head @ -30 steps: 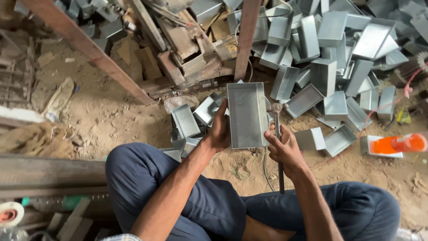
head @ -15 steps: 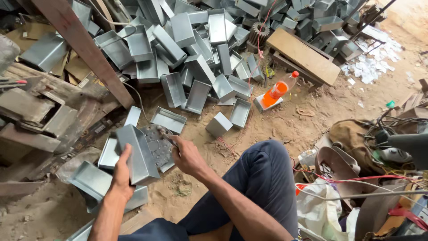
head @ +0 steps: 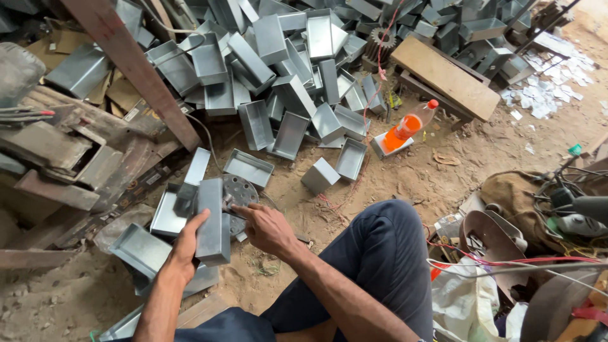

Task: The person uses a hammer to shape and assemble small metal boxes while sitting on a fabrication floor.

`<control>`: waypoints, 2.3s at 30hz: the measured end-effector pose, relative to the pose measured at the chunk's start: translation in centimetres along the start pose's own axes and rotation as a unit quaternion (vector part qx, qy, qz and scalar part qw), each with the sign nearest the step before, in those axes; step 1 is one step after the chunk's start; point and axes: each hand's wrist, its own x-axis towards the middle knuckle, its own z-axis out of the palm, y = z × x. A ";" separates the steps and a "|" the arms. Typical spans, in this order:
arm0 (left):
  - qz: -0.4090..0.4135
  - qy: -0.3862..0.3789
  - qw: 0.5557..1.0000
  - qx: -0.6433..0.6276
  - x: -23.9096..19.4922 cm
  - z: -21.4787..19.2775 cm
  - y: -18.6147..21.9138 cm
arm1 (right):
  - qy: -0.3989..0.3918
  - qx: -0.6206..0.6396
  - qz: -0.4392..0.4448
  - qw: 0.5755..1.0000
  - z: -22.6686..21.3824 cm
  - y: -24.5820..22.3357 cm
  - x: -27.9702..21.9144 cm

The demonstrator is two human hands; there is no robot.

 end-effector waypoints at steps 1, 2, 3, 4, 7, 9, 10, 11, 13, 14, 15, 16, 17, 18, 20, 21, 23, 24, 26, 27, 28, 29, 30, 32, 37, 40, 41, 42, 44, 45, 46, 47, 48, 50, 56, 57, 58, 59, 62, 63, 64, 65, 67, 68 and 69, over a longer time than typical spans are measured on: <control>-0.024 0.002 0.999 0.031 -0.2 0.0 0.2 | -0.016 -0.022 0.004 1.000 -0.1 -0.2 0.0; -0.024 0.005 0.999 0.030 -0.5 0.2 0.5 | -0.018 -0.021 0.001 1.000 -0.1 -0.3 0.1; -0.026 0.009 0.999 0.038 -0.9 0.5 0.7 | -0.020 -0.027 0.001 0.999 -0.1 -0.4 0.1; -0.030 0.012 0.998 0.045 -1.2 0.9 0.9 | -0.022 -0.034 0.002 0.999 0.0 -0.3 0.1; -0.036 0.040 0.995 0.083 -1.9 1.7 1.1 | -0.050 -0.064 0.041 0.996 0.9 -0.1 0.1; -0.010 0.031 0.997 0.073 -1.9 2.1 1.0 | -0.042 -0.063 0.035 0.996 1.2 0.2 0.1; 0.015 0.019 0.998 0.064 -1.9 2.0 1.0 | -0.034 -0.063 0.033 0.997 1.3 0.4 0.0; 0.015 0.022 0.998 0.064 -1.9 1.8 1.0 | -0.035 -0.061 0.031 0.997 1.4 0.5 0.0; 0.038 0.021 0.998 0.042 -1.8 1.7 0.9 | -0.025 -0.071 0.013 0.997 1.6 0.8 -0.2; 0.038 0.024 0.998 0.041 -1.9 1.6 0.8 | -0.027 -0.069 0.011 0.997 1.9 0.8 -0.4; 0.035 0.031 0.997 0.056 -2.0 1.6 0.8 | -0.016 -0.065 0.013 0.998 2.3 0.7 -0.7; 0.034 0.036 0.996 0.072 -1.9 1.6 0.9 | -0.002 -0.063 0.015 0.998 2.3 0.8 -0.7; 0.036 0.036 0.996 0.071 -1.9 1.7 0.9 | -0.001 -0.064 0.013 0.998 2.1 0.8 -0.8; 0.044 0.031 0.996 0.068 -1.8 1.6 0.8 | -0.047 -0.005 0.070 0.996 2.1 0.7 -1.1; 0.053 0.030 0.996 0.064 -1.5 1.0 0.4 | -0.097 0.054 0.123 0.986 2.0 0.9 -1.3; 0.046 0.046 0.996 0.059 -1.1 0.7 0.1 | -0.072 0.097 0.077 0.990 2.0 1.3 -1.3; 0.039 0.064 0.996 0.053 -0.3 0.1 -0.6 | -0.050 0.141 0.030 0.988 2.4 2.2 -1.4; 0.008 0.078 0.996 0.050 0.0 -0.2 -1.1 | -0.055 0.160 0.074 0.983 2.7 2.8 -1.5; -0.022 0.093 0.994 0.046 0.4 -0.7 -1.9 | -0.062 0.179 0.116 0.975 3.7 4.1 -1.6; -0.024 0.061 0.997 0.026 0.4 -0.8 -2.1 | -0.064 0.176 0.124 0.975 4.3 4.9 -1.6; -0.025 0.028 0.999 0.006 0.6 -0.8 -2.2 | -0.065 0.172 0.131 0.974 4.8 5.7 -1.5; -0.023 0.028 0.999 0.005 0.6 -0.8 -2.2 | -0.066 0.171 0.129 0.975 5.5 6.4 -1.5; -0.035 0.039 0.998 0.025 0.5 -0.8 -2.2 | -0.067 0.068 0.116 0.989 6.3 7.0 -1.7; -0.047 0.051 0.997 0.045 0.4 -0.8 -2.3 | -0.068 -0.035 0.100 0.992 7.4 8.2 -1.8; -0.057 0.011 0.998 0.032 0.2 -0.4 -2.2 | -0.092 -0.068 0.120 0.986 8.9 9.9 -2.0; -0.009 0.016 0.999 0.043 0.6 -0.6 -2.7 | 0.005 -0.206 -0.056 0.977 9.4 11.6 -2.2; 0.017 0.017 0.998 0.055 1.0 -0.9 -3.0 | -0.017 -0.216 -0.059 0.974 9.5 11.8 -2.1; -0.001 0.013 0.998 0.054 1.4 -0.9 -3.2 | -0.046 -0.195 -0.012 0.980 9.9 11.5 -2.2; -0.040 0.041 0.989 0.139 1.9 -0.6 -3.8 | 0.007 -0.249 -0.154 0.956 8.8 11.1 -2.6; -0.079 0.028 0.982 0.171 2.1 -0.8 -4.0 | 0.098 -0.305 -0.334 0.886 8.9 9.9 -2.4; -0.078 0.039 0.983 0.163 2.4 -0.8 -4.3 | 0.041 -0.215 -0.172 0.961 8.5 8.8 -2.5; -0.064 0.043 0.984 0.162 2.8 -1.1 -4.5 | -0.022 -0.119 -0.002 0.993 7.5 7.9 -2.5; -0.049 0.041 0.985 0.162 2.9 -1.2 -4.7 | -0.027 -0.118 -0.007 0.993 6.7 6.8 -2.3; -0.058 0.056 0.983 0.166 2.8 -1.2 -4.9 | -0.027 -0.102 0.059 0.993 5.5 5.2 -1.7; -0.031 0.057 0.980 0.186 0.9 0.0 -3.6 | -0.079 -0.009 0.123 0.989 5.1 5.7 -0.6; -0.043 0.092 0.978 0.185 0.7 0.0 -3.4 | -0.079 -0.009 0.124 0.989 5.1 6.0 -0.6; -0.045 0.089 0.977 0.187 0.6 0.0 -3.3 | -0.009 -0.002 0.034 0.999 4.9 6.2 -0.8; -0.055 0.123 0.974 0.180 0.7 -0.3 -3.1 | 0.062 0.003 -0.056 0.996 4.6 6.3 -0.9; -0.042 0.155 0.974 0.160 1.2 -0.7 -2.9 | 0.041 -0.107 0.029 0.993 3.7 5.8 -1.4; -0.016 0.164 0.976 0.140 1.6 -0.7 -2.8 | 0.046 -0.113 0.039 0.992 3.7 5.6 -1.6; -0.015 0.154 0.977 0.143 1.8 -0.8 -2.6 | 0.093 -0.095 0.005 0.991 4.0 5.4 -1.5; -0.015 0.145 0.978 0.147 1.8 -0.9 -2.4 | 0.140 -0.077 -0.029 0.987 3.7 5.5 -1.5; -0.017 0.137 0.978 0.154 1.4 -0.9 -2.1 | 0.120 -0.050 0.027 0.991 3.7 6.0 -0.6; -0.013 0.133 0.978 0.158 1.1 -0.9 -2.0 | 0.096 -0.017 0.078 0.992 4.0 6.2 -0.4; -0.008 0.129 0.978 0.163 0.8 -1.0 -1.8 | 0.098 -0.015 0.081 0.992 4.3 6.4 -0.5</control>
